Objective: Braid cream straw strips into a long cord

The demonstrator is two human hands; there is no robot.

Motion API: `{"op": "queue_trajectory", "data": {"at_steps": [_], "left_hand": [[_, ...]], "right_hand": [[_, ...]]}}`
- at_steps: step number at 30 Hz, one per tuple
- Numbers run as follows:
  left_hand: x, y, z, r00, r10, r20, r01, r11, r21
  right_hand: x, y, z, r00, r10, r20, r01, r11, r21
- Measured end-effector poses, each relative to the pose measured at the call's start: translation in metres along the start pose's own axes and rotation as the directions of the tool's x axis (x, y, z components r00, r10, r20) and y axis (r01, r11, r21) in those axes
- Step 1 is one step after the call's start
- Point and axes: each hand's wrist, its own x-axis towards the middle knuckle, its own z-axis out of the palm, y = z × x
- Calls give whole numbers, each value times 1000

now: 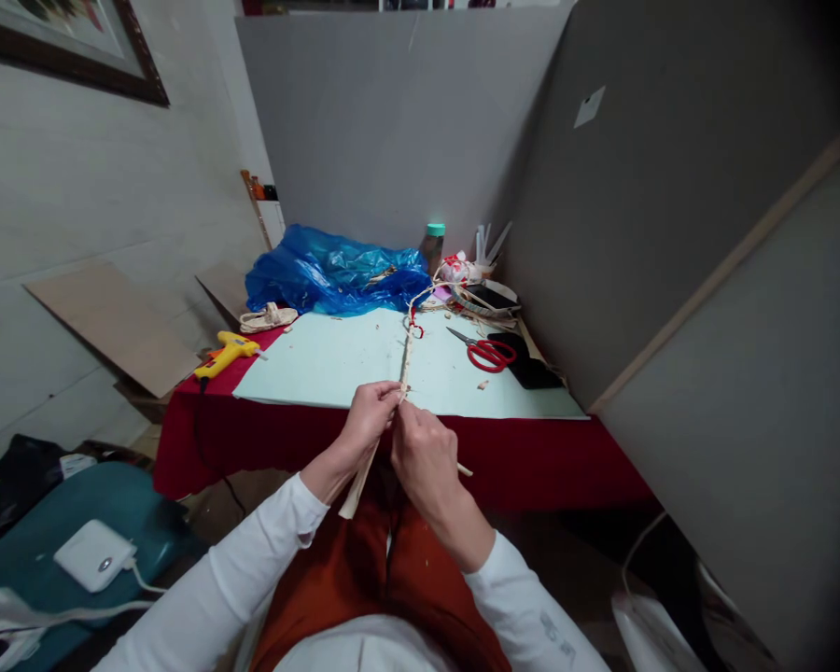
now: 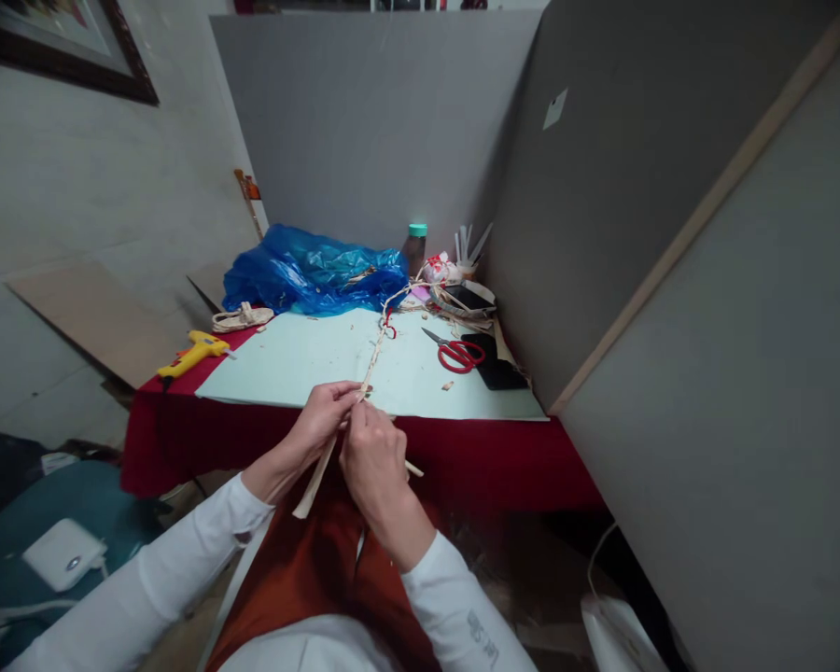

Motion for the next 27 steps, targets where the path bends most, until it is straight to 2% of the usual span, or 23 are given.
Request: {"op": "queue_trajectory", "data": {"at_steps": [4, 8, 10, 12, 15, 17, 19, 22, 25, 27], "left_hand": [[-2, 3, -6, 989, -87, 117, 108, 976, -190], [-2, 5, -9, 980, -117, 164, 154, 959, -236], [-2, 5, -10, 978, -129, 165, 166, 958, -234], [-1, 6, -12, 980, -115, 161, 151, 962, -228], [0, 8, -16, 984, -83, 159, 117, 970, -214], [1, 10, -17, 982, -78, 173, 114, 972, -204], [1, 11, -15, 980, -81, 182, 115, 976, -185], [0, 11, -12, 988, -59, 146, 79, 987, -140], [-2, 10, -8, 998, -28, 61, 33, 996, -84], [-3, 9, -6, 1000, -3, 11, 4, 999, -36]], "right_hand": [[-12, 1, 14, 995, -102, 1, 101, 988, -113], [-19, 9, 11, 987, -130, 90, 140, 983, -115], [-20, 15, 2, 982, -155, 107, 155, 988, -1], [-16, 24, -11, 987, -146, 68, 130, 971, 202], [4, 42, -28, 1000, 29, 3, -27, 882, 470], [26, 54, -32, 991, 134, 0, -114, 849, 516], [49, 65, -27, 989, 122, 89, -151, 808, 569], [74, 71, -11, 980, 40, 195, -157, 760, 630], [83, 70, 2, 973, 6, 232, -160, 741, 652], [84, 67, 6, 963, 10, 269, -204, 680, 704]]}}
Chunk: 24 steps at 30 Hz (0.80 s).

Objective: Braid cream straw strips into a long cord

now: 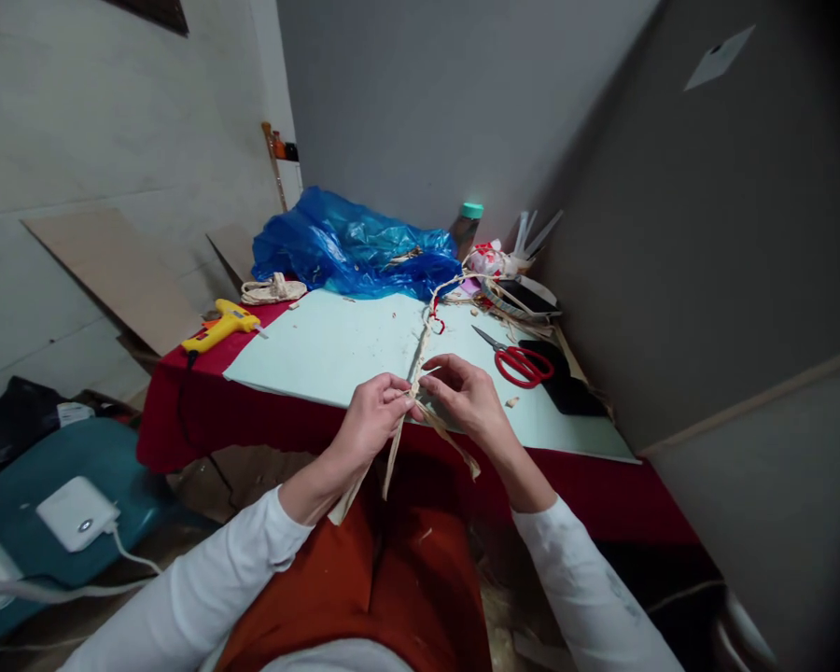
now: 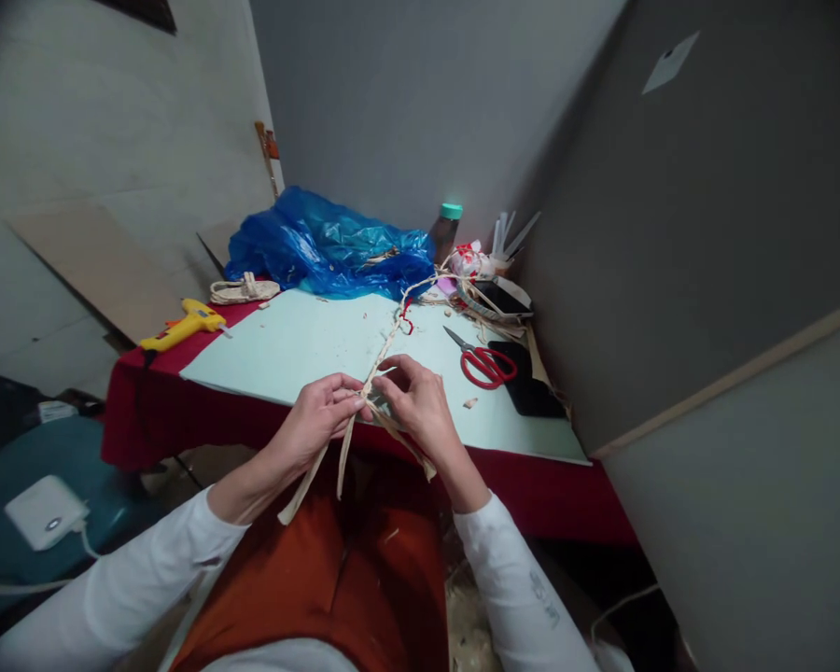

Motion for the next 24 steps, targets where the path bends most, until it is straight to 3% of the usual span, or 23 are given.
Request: {"op": "queue_trajectory", "data": {"at_steps": [6, 14, 24], "left_hand": [[1, -3, 6, 996, 76, -35, -73, 993, 90], [4, -10, 7, 992, 96, -81, -87, 991, 106], [11, -3, 9, 986, 162, -25, -163, 986, -24]], "right_hand": [[-3, -1, 5, 992, 72, 104, -108, 913, 393], [-4, -1, 6, 980, 160, 120, -200, 832, 518], [-4, 7, -4, 970, 101, 220, -231, 663, 713]]}}
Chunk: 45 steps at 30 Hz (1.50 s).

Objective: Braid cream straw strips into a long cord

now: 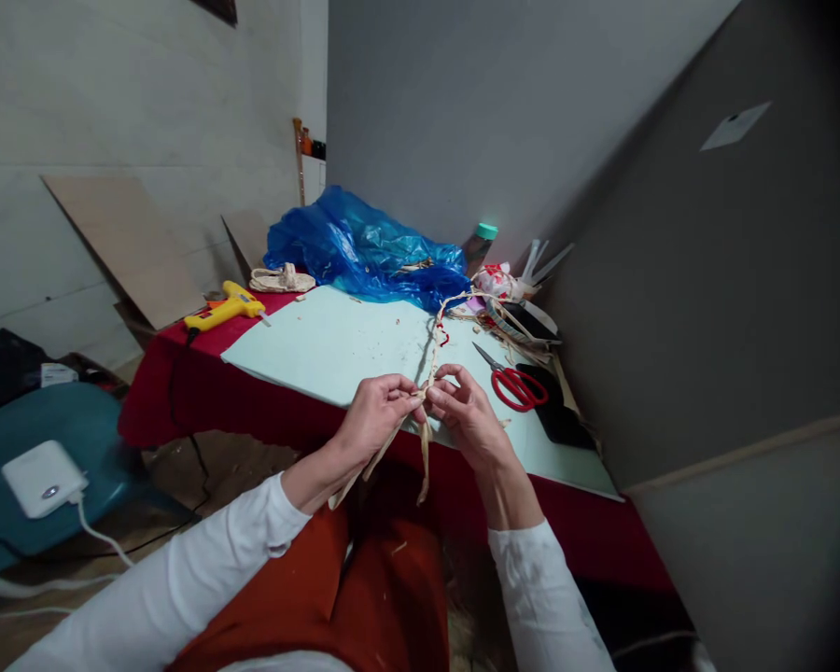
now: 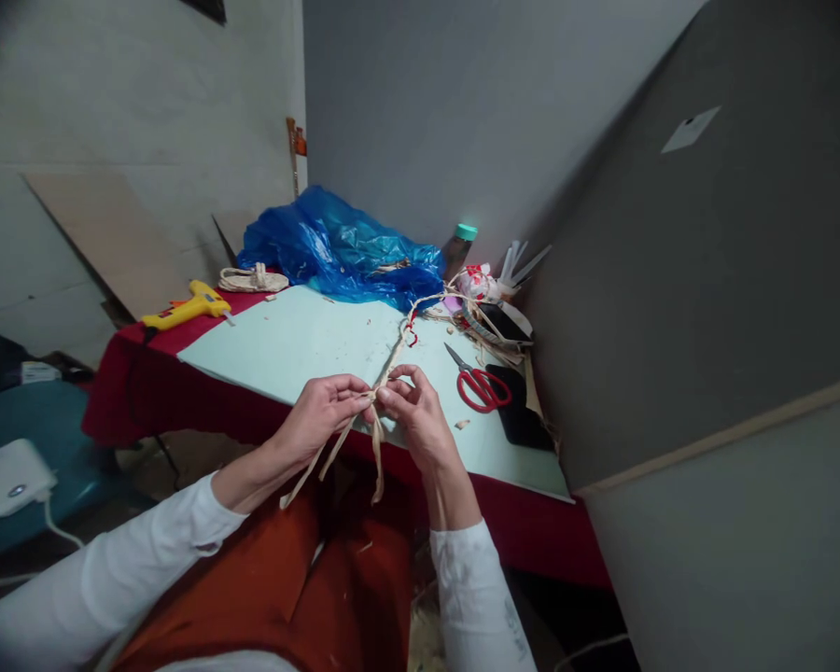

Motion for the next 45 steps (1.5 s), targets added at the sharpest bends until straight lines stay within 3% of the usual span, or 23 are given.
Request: {"op": "queue_trajectory", "data": {"at_steps": [4, 15, 22, 31, 38, 45], "left_hand": [[3, 5, 0, 999, -30, 39, 33, 997, -77], [10, 7, 1, 968, -171, 182, 198, 970, -144], [7, 11, 1, 965, -172, 200, 205, 966, -159], [5, 17, -7, 915, -298, 273, 354, 916, -188], [6, 17, -9, 879, -393, 272, 455, 862, -224], [3, 17, -16, 878, -394, 270, 453, 868, -205]], "right_hand": [[1, 0, -4, 1000, -1, 24, 0, 999, 48], [-3, 0, 0, 998, -9, -67, 17, 994, 108], [-5, 0, -1, 999, -34, -30, 37, 993, 113], [-8, -4, 1, 996, 89, 16, -90, 994, 60], [-6, 0, 2, 993, 64, -99, -71, 995, -67], [-11, 4, 10, 976, -17, -217, -26, 981, -194]]}}
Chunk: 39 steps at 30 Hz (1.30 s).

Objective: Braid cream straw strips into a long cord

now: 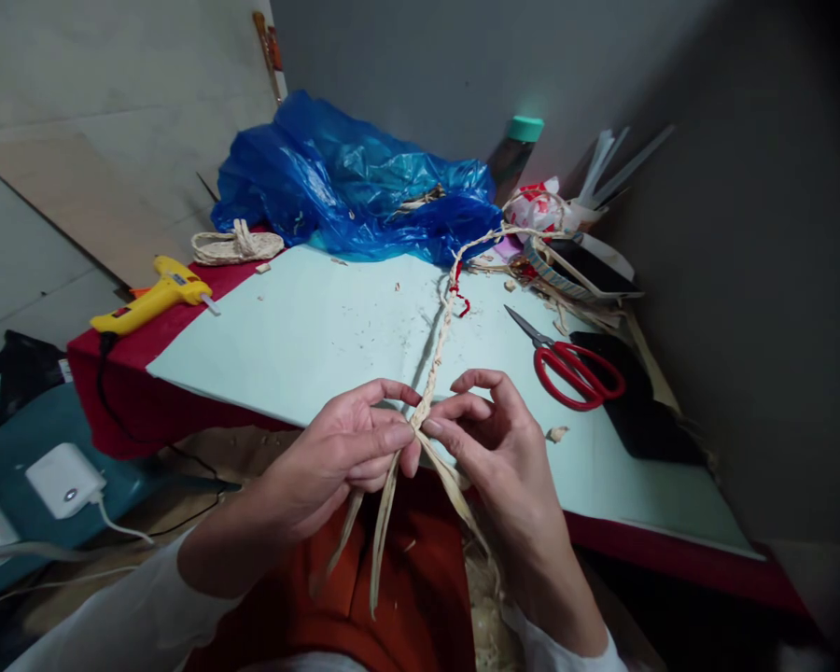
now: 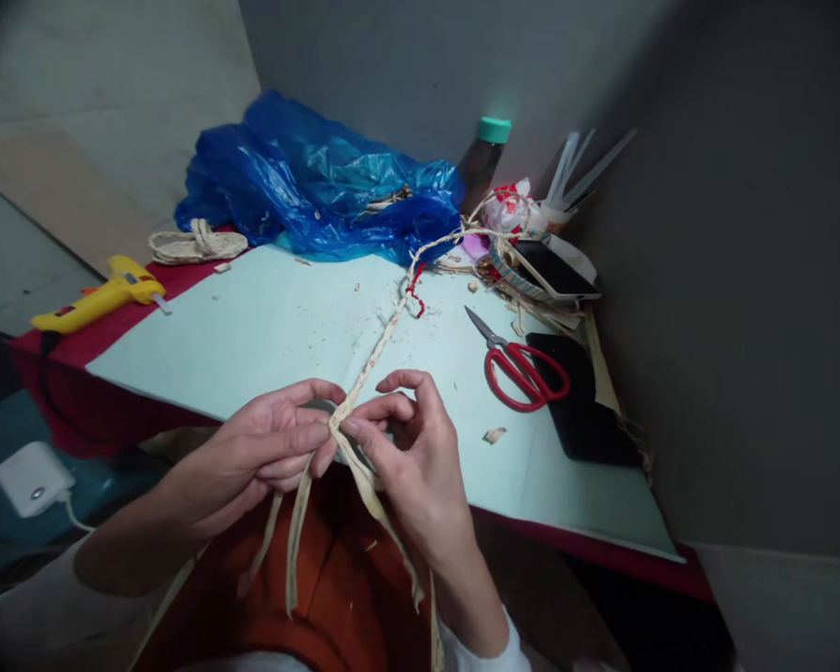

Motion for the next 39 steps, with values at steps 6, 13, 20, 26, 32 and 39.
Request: {"op": "queue_trajectory", "data": {"at_steps": [6, 13, 20, 26, 32, 39], "left_hand": [[0, -3, 2, 1000, 3, -5, -3, 1000, 24], [-1, -5, 2, 1000, 13, 13, -13, 1000, 5], [0, -7, 4, 999, 36, 0, -36, 998, 47], [1, -7, 4, 999, 39, -1, -39, 998, 54], [-2, -8, -4, 998, 60, -4, -60, 998, 24], [-2, -6, -4, 994, 98, 47, -98, 995, 4]], "right_hand": [[-6, 2, 4, 995, -89, -43, 85, 994, -69], [-6, 4, 2, 983, -181, -25, 170, 957, -235], [-18, 1, 6, 883, -465, 65, 388, 646, -658], [-16, -8, 0, 811, -494, 311, 426, 135, -895], [-18, -23, -23, 762, -648, 15, 233, 253, -939], [-24, -17, 6, 922, -384, 48, 295, 616, -730]]}}
